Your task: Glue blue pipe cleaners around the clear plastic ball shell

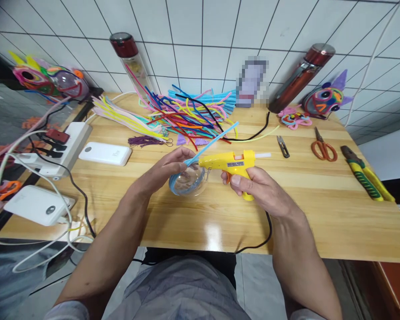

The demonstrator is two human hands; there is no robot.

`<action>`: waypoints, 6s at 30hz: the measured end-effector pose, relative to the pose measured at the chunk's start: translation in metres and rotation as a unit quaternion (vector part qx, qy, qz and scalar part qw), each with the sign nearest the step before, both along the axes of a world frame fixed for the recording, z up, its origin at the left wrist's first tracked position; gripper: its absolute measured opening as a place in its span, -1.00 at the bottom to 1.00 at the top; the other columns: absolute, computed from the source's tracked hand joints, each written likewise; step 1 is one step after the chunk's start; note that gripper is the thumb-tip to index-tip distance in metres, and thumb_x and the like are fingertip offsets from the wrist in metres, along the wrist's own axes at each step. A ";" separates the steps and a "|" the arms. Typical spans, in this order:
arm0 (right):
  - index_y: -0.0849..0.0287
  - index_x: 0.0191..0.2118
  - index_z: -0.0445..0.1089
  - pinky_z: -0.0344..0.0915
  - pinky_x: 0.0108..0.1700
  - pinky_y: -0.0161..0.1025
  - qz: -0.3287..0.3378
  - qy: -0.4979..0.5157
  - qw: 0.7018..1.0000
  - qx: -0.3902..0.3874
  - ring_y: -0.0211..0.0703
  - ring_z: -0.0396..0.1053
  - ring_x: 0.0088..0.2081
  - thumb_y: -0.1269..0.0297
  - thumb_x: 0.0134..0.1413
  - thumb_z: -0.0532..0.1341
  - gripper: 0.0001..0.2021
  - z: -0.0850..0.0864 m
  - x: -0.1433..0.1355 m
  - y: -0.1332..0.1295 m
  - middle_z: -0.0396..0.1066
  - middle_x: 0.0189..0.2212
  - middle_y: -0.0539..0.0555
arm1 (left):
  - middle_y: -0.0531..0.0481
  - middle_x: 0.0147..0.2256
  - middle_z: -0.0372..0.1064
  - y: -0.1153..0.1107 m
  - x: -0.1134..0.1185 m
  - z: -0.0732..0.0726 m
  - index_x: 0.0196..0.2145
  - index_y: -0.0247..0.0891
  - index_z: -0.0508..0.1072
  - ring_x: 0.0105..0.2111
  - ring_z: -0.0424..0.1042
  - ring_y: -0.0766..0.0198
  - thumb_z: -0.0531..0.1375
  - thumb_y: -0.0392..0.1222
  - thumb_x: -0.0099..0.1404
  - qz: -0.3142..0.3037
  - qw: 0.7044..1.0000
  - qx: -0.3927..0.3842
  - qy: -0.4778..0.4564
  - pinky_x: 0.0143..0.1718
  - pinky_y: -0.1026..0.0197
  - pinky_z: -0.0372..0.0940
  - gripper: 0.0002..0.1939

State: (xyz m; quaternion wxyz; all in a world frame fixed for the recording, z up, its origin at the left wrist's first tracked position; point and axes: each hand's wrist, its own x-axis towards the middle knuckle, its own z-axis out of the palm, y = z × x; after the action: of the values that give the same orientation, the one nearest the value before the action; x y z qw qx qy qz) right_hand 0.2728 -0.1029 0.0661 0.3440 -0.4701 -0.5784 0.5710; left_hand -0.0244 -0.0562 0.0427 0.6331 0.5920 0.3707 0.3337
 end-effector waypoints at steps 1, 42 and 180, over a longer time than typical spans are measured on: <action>0.14 -0.41 0.55 0.25 -0.35 -0.17 0.001 -0.002 1.000 -0.001 -0.20 0.28 -0.40 -0.29 0.17 0.47 -0.47 0.000 0.000 0.000 0.57 -0.24 0.14 | -0.04 -0.08 0.51 0.000 0.000 0.000 -0.05 -0.21 0.50 -0.10 0.45 0.13 0.29 0.04 0.28 0.001 1.000 -0.001 0.001 -0.08 0.12 0.30 -0.64; 0.13 -0.38 0.60 0.24 -0.41 -0.18 -0.022 -0.007 1.000 -0.016 -0.22 0.24 -0.48 -0.37 0.01 0.52 -0.42 0.009 -0.005 0.001 0.51 -0.39 0.08 | -0.01 -0.14 0.46 -0.002 0.001 0.003 -0.03 -0.19 0.48 -0.20 0.40 0.17 0.32 0.08 0.25 -0.006 1.000 -0.022 0.003 -0.20 0.15 0.27 -0.59; 0.02 -0.29 0.57 0.44 -0.13 -0.17 -0.203 0.161 0.965 0.046 -0.14 0.49 -0.24 -0.03 -0.14 0.65 -0.60 -0.015 -0.093 0.042 0.61 -0.24 -0.02 | -0.30 0.43 0.19 -0.010 0.029 -0.033 0.41 -0.11 0.31 0.51 0.14 -0.20 0.45 0.13 0.32 0.077 0.979 0.189 -0.010 0.49 -0.33 0.23 -0.18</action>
State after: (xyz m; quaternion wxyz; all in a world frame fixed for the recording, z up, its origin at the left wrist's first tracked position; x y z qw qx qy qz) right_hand 0.1797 -0.0611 0.0510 0.5622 -0.4637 -0.4334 0.5301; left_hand 0.0046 -0.0660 0.0096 0.4858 0.6675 0.3392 0.4509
